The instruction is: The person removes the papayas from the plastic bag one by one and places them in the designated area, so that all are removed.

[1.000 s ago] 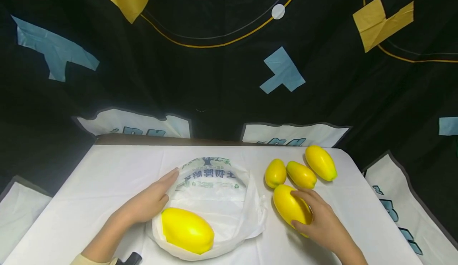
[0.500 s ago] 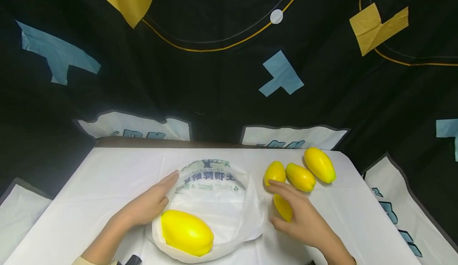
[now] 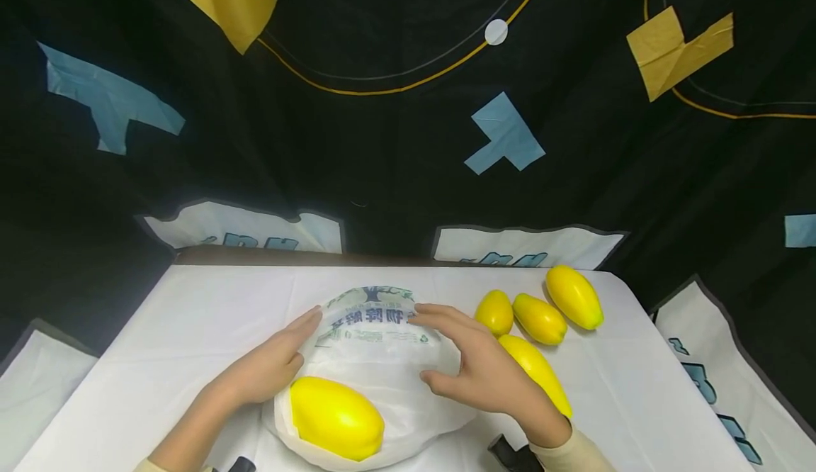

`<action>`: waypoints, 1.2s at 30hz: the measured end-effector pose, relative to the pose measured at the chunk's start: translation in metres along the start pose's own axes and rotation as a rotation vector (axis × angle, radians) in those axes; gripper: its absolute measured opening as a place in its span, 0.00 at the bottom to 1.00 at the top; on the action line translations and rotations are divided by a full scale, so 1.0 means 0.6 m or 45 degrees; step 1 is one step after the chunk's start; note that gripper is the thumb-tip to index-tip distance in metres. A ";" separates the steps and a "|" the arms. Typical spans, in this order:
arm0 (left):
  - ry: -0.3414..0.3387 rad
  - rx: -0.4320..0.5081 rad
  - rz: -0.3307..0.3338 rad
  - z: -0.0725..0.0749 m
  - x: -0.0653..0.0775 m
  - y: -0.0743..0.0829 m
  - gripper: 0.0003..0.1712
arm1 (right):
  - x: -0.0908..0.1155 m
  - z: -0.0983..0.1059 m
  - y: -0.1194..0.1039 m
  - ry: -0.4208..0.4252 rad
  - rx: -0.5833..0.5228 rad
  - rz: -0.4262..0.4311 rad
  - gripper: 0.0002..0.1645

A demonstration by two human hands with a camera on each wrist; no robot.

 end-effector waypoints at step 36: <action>-0.018 -0.015 0.015 0.000 -0.001 -0.003 0.36 | -0.095 -0.153 -0.052 -0.444 -0.103 0.199 0.31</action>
Point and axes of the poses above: each hand's wrist, its own x-axis away from the middle knuckle, its own z-axis out of the back of the hand, y = z × x, the point moved 5 cm from there along -x, towards the middle knuckle, and after that the axes turned 4 degrees about -x, right-handed, at the moved point
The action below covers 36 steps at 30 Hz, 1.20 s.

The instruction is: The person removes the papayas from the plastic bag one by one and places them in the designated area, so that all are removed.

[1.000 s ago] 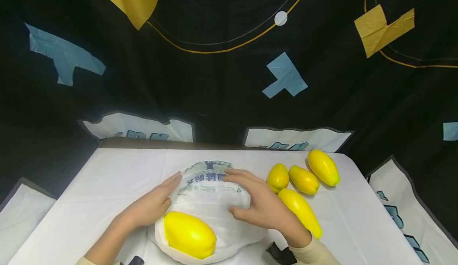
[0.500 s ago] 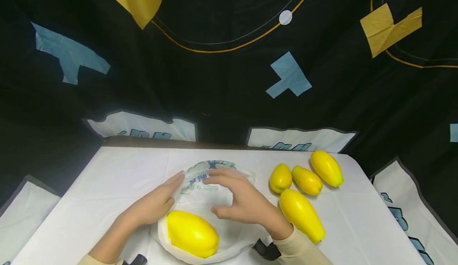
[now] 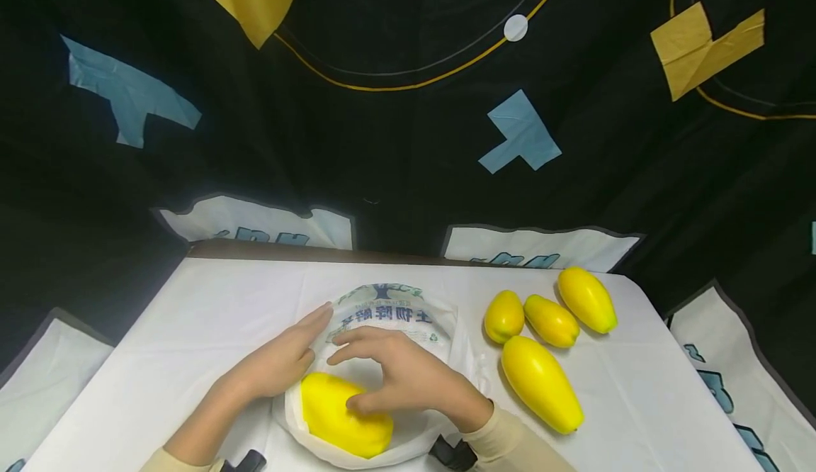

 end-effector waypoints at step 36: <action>-0.006 0.006 0.033 -0.001 0.001 0.001 0.36 | 0.017 -0.058 -0.004 -0.138 0.121 0.024 0.33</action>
Point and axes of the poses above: each hand's wrist, its own x-axis away from the middle knuckle, its own z-axis out of the back of the hand, y = z × x, the point moved 5 cm from there along -x, towards the middle knuckle, and after that the axes turned 4 degrees about -x, right-handed, at the moved point
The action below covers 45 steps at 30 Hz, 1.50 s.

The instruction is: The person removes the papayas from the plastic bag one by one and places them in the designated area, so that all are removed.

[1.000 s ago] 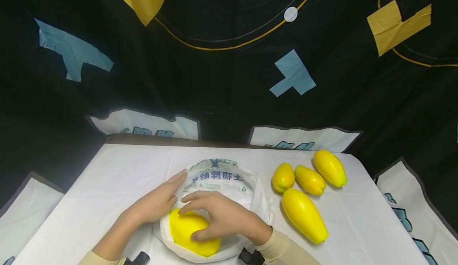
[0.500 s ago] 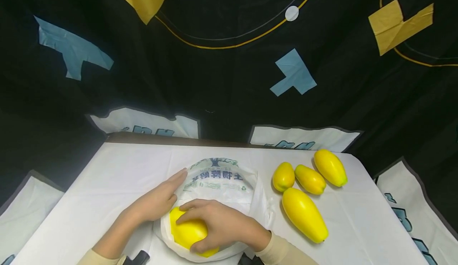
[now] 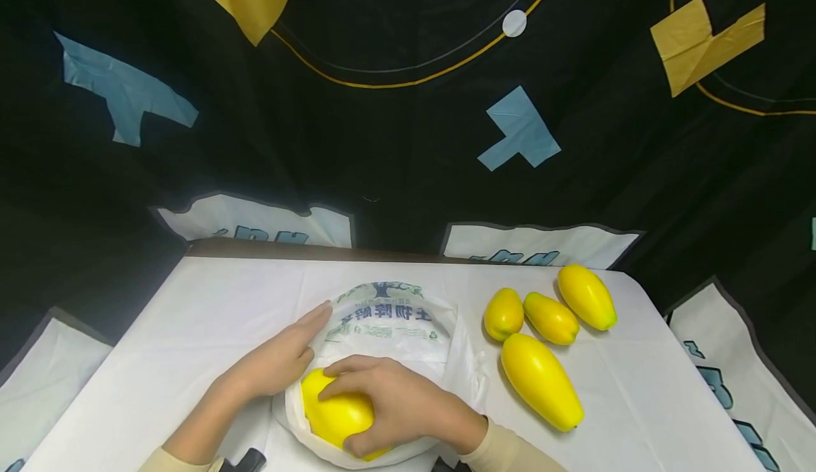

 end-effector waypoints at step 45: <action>0.040 -0.008 -0.069 0.004 0.002 0.005 0.36 | 0.116 0.099 0.036 0.368 -0.145 -0.230 0.35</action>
Point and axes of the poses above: each hand's wrist, its own x-axis away from the middle knuckle, its own z-axis out of the back of the hand, y = z × x, the point moved 5 cm from there along -x, towards the middle knuckle, and after that the axes turned 4 degrees about -x, right-handed, at the moved point
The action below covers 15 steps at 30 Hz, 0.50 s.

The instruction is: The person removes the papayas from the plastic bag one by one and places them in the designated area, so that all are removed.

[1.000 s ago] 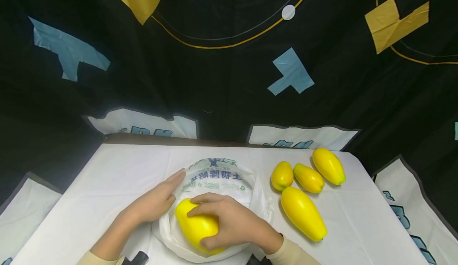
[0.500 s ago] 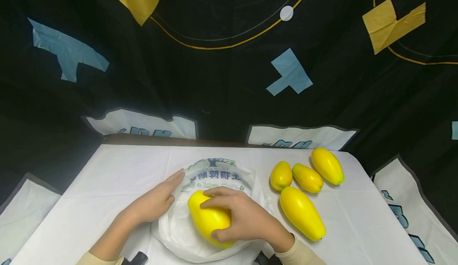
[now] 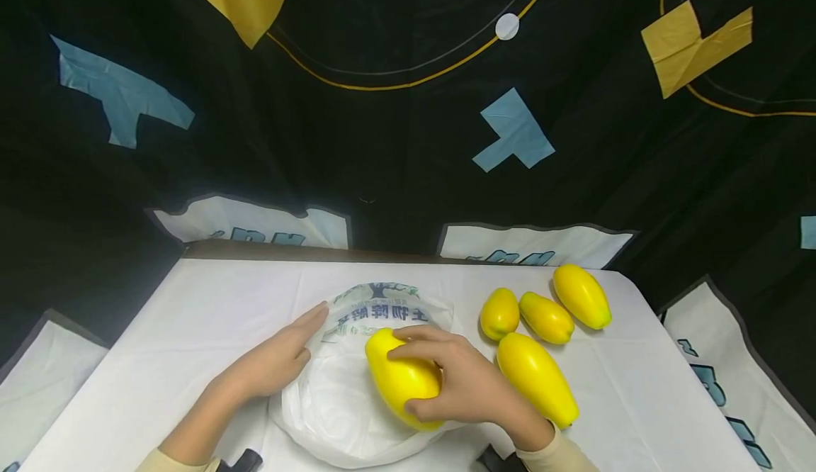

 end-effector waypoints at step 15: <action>0.022 -0.013 -0.036 -0.002 0.000 0.002 0.35 | 0.056 0.049 0.027 0.133 0.037 -0.154 0.36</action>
Point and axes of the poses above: each hand's wrist, its own x-axis away from the middle knuckle, its own z-axis out of the back of the hand, y = z × x, the point moved 5 cm from there along -x, towards the middle knuckle, and after that the axes turned 4 degrees about -x, right-handed, at the moved point
